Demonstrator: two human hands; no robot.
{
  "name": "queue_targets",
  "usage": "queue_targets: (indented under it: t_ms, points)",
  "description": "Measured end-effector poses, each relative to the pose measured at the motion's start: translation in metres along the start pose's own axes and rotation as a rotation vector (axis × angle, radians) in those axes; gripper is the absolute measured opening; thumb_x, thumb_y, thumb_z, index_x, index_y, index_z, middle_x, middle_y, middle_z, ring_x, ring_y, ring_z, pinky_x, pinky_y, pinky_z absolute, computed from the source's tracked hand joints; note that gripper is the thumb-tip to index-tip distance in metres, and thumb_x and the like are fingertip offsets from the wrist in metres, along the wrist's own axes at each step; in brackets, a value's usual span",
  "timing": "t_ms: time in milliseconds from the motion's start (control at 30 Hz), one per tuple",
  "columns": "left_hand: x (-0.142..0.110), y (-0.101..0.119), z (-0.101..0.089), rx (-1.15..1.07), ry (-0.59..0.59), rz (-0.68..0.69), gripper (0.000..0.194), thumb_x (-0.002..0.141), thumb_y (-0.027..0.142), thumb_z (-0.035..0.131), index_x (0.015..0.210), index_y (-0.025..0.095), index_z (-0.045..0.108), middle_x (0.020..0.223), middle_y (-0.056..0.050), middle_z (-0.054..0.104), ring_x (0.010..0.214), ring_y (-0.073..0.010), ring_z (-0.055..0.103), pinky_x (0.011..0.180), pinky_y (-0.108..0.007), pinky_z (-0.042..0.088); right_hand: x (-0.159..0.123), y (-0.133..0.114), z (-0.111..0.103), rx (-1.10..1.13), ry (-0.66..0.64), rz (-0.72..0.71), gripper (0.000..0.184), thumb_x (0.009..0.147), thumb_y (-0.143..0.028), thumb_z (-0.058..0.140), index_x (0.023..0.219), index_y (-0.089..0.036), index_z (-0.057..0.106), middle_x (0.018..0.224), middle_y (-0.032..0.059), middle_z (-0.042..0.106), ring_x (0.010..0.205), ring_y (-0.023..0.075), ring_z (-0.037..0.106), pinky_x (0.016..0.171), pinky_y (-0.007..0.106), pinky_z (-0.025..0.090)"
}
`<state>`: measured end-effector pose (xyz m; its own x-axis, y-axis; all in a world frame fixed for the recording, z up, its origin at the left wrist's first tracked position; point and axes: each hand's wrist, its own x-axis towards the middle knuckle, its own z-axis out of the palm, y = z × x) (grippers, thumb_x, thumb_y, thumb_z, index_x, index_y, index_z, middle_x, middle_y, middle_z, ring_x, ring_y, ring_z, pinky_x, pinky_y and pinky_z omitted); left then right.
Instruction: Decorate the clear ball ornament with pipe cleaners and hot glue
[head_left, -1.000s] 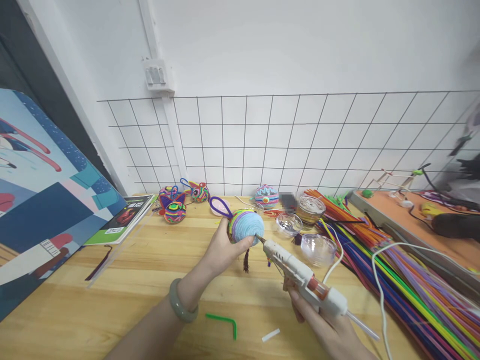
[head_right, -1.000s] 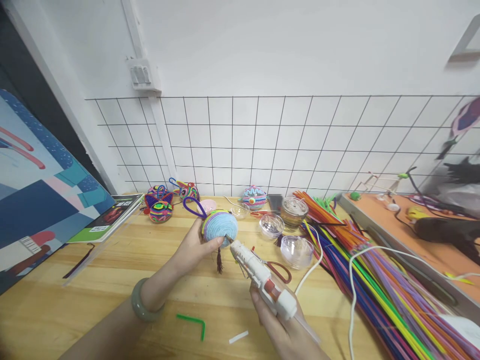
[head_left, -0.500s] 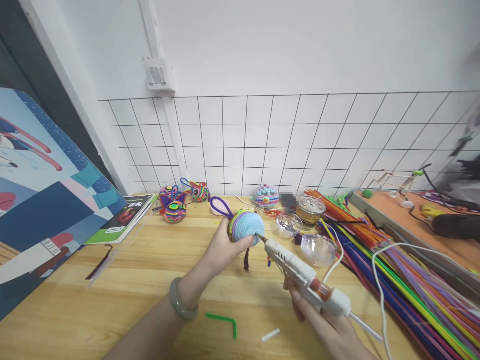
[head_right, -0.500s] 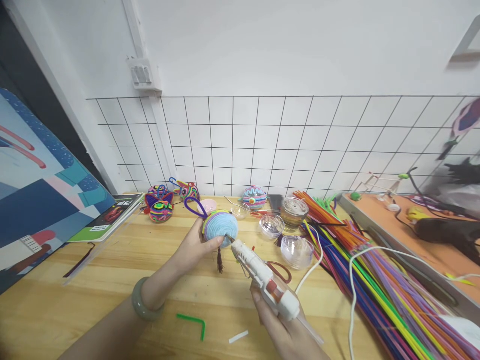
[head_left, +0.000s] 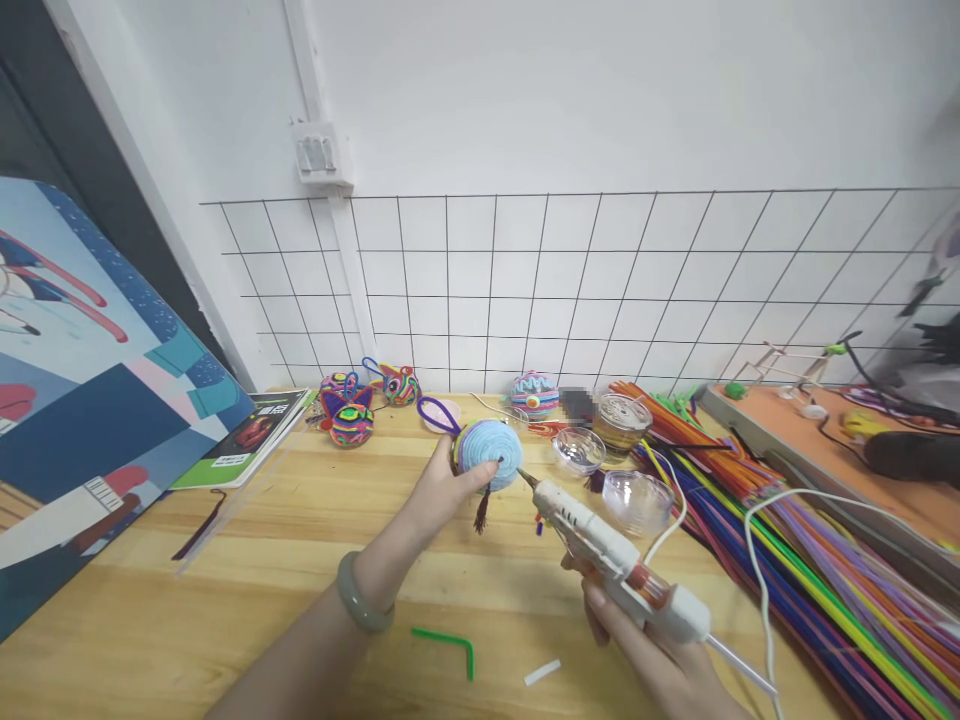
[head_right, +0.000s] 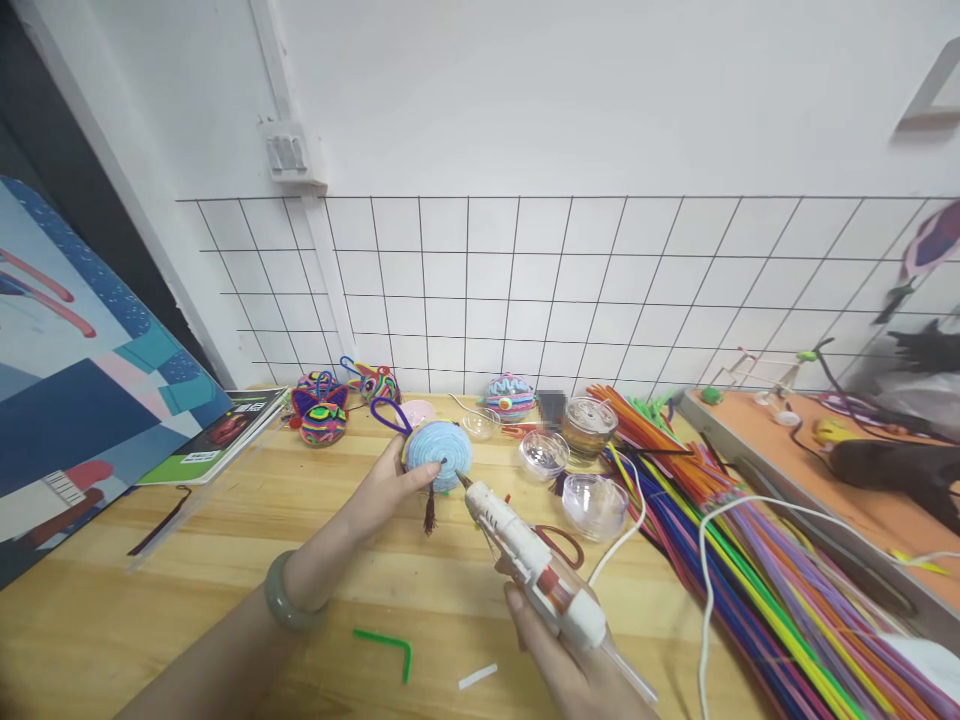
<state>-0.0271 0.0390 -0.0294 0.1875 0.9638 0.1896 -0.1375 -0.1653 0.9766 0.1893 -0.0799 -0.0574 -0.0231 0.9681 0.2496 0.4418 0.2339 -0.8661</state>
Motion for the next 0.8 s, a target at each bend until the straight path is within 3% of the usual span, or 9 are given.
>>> queue_targets:
  t_ms: [267, 500, 700, 800]
  points:
    - [-0.004, -0.005, 0.003, 0.041, -0.05, 0.039, 0.063, 0.07, 0.035, 0.075, 0.121, 0.014, 0.045, 0.127, -0.015, 0.057, 0.117, -0.0281, 0.056, 0.1, -0.039, 0.044, -0.002, 0.006, 0.011, 0.068, 0.086, 0.081, 0.039, 0.084, -0.054, 0.056, 0.098, -0.02, 0.069, 0.063, 0.0007, 0.058, 0.061, 0.0179, 0.057, 0.062, 0.028, 0.053]
    - [-0.005, 0.0, 0.005, 0.055, -0.057, 0.046, 0.061, 0.07, 0.033, 0.074, 0.12, 0.013, 0.043, 0.126, -0.016, 0.056, 0.117, -0.0284, 0.055, 0.1, -0.04, 0.044, 0.002, 0.009, 0.007, 0.049, 0.039, 0.089, 0.039, 0.081, -0.057, 0.058, 0.091, -0.021, 0.069, 0.058, -0.0006, 0.054, 0.057, 0.0171, 0.056, 0.056, 0.026, 0.052]
    - [-0.005, -0.001, 0.003, 0.064, -0.052, 0.024, 0.061, 0.071, 0.034, 0.074, 0.12, 0.014, 0.043, 0.126, -0.016, 0.056, 0.116, -0.0284, 0.055, 0.098, -0.04, 0.044, -0.001, 0.008, 0.005, 0.023, 0.044, 0.076, 0.038, 0.082, -0.055, 0.059, 0.092, -0.021, 0.069, 0.064, 0.0018, 0.06, 0.068, 0.0195, 0.06, 0.069, 0.028, 0.053]
    - [-0.005, -0.002, 0.004, 0.056, -0.058, 0.039, 0.06, 0.071, 0.033, 0.074, 0.119, 0.014, 0.044, 0.125, -0.015, 0.057, 0.116, -0.0283, 0.055, 0.099, -0.04, 0.044, 0.0, 0.016, 0.005, 0.027, 0.037, 0.087, 0.036, 0.081, -0.054, 0.06, 0.092, -0.021, 0.069, 0.063, 0.0013, 0.059, 0.065, 0.0194, 0.059, 0.063, 0.027, 0.053]
